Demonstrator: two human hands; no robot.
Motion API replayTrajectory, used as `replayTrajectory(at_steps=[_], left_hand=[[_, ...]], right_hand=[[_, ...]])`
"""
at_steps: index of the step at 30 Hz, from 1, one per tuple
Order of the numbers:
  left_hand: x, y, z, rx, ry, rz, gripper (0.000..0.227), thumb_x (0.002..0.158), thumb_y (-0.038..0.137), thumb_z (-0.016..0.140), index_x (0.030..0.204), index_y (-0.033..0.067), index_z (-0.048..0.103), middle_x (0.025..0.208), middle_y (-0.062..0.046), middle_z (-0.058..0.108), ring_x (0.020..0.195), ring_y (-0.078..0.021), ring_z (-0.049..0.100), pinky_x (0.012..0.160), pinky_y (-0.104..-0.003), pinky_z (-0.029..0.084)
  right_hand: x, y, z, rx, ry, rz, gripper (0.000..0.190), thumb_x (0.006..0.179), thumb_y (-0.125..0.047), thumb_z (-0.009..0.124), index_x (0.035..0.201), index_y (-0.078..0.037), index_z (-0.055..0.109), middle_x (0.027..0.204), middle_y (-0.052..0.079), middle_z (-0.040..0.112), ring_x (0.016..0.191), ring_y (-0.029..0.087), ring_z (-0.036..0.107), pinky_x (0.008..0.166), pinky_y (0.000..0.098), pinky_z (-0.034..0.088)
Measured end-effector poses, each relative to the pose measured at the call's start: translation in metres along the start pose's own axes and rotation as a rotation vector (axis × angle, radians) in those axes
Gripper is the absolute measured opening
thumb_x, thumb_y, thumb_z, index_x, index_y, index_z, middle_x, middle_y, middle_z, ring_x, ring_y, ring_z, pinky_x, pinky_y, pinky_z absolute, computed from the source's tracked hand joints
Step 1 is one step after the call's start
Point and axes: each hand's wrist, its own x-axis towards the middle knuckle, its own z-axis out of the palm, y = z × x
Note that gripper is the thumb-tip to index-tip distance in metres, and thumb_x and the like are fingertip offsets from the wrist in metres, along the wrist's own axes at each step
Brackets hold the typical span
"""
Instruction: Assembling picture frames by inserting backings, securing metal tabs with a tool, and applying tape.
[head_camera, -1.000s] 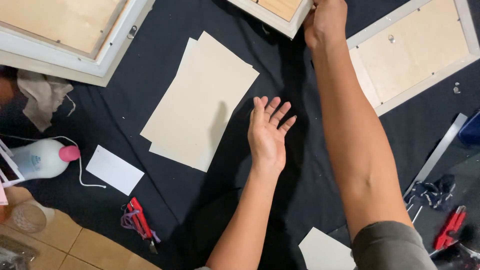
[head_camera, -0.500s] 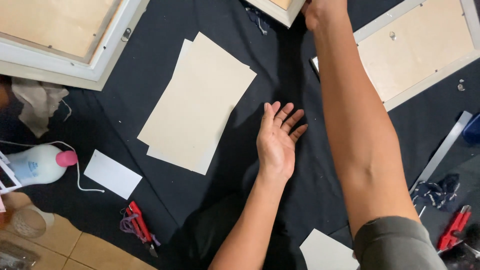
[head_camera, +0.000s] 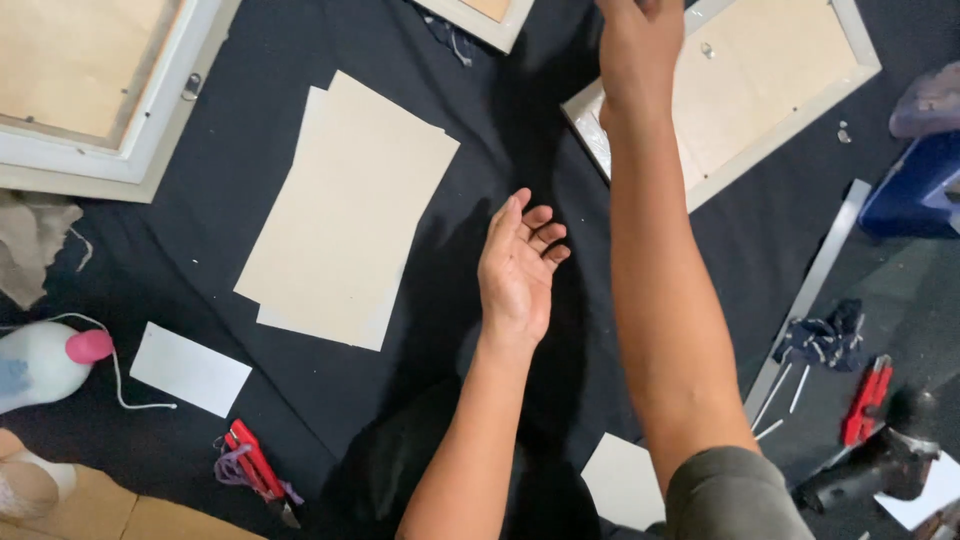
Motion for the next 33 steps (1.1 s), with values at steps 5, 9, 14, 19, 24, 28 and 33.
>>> replayTrajectory(at_steps=[5,9,14,19,24,28,33], left_hand=[[-0.006,-0.012,0.005,0.187,-0.098,-0.044,0.044,0.101,0.036,0.062,0.134,0.0097,0.054,0.113,-0.012,0.067,0.098,-0.0248,0.070,0.076,-0.034,0.056],[-0.009,-0.043,0.003,0.521,-0.204,-0.002,0.059,0.096,0.030,0.068,0.143,0.0011,0.049,0.130,-0.022,0.064,0.114,-0.0329,0.068,0.086,-0.037,0.057],[-0.012,-0.074,-0.003,0.779,-0.443,-0.128,0.102,0.098,0.056,0.058,0.164,0.0030,0.001,0.170,-0.026,0.004,0.156,-0.0410,0.013,0.125,-0.052,0.024],[-0.009,-0.078,-0.009,0.692,-0.494,-0.147,0.108,0.098,0.061,0.053,0.163,0.0054,-0.013,0.170,-0.025,0.007,0.155,-0.0456,0.012,0.122,-0.059,0.024],[-0.007,-0.088,-0.012,0.617,-0.494,-0.180,0.111,0.098,0.062,0.055,0.164,0.0043,-0.013,0.170,-0.025,0.013,0.154,-0.0482,0.018,0.117,-0.060,0.029],[-0.009,-0.088,-0.005,0.624,-0.500,-0.164,0.109,0.098,0.061,0.055,0.164,0.0057,-0.012,0.171,-0.023,0.012,0.156,-0.0440,0.014,0.119,-0.060,0.025],[-0.010,-0.089,-0.005,0.609,-0.517,-0.145,0.111,0.097,0.059,0.057,0.164,0.0056,-0.014,0.171,-0.022,0.012,0.157,-0.0431,0.008,0.122,-0.061,0.018]], right_hand=[[-0.015,0.134,-0.106,-0.404,0.241,0.107,0.064,0.090,-0.038,0.085,0.136,-0.003,0.056,0.133,0.026,0.047,0.133,0.050,0.046,0.111,0.0619,0.044],[-0.052,0.156,-0.144,-0.288,0.257,0.160,0.049,0.088,-0.029,0.079,0.119,0.005,0.062,0.099,0.016,0.057,0.104,0.037,0.061,0.095,0.0475,0.049],[-0.049,0.155,-0.156,-0.034,0.112,0.412,0.069,0.094,-0.030,0.075,0.140,0.015,0.049,0.134,0.036,0.055,0.131,0.049,0.055,0.099,0.0664,0.048],[-0.053,0.131,-0.159,0.084,0.112,0.546,0.085,0.089,-0.028,0.078,0.148,0.016,0.036,0.134,0.031,0.056,0.124,0.038,0.064,0.090,0.0682,0.050],[-0.036,0.155,-0.155,0.160,0.143,0.585,0.094,0.084,-0.025,0.079,0.151,0.016,0.027,0.127,0.027,0.058,0.106,0.027,0.068,0.083,0.0704,0.050],[-0.040,0.134,-0.151,0.217,0.162,0.648,0.096,0.085,-0.021,0.077,0.154,0.014,0.021,0.135,0.030,0.049,0.125,0.039,0.060,0.083,0.0694,0.048],[-0.038,0.132,-0.147,0.226,0.184,0.652,0.089,0.085,-0.017,0.076,0.151,0.014,0.025,0.130,0.029,0.051,0.119,0.036,0.062,0.081,0.0687,0.050]])
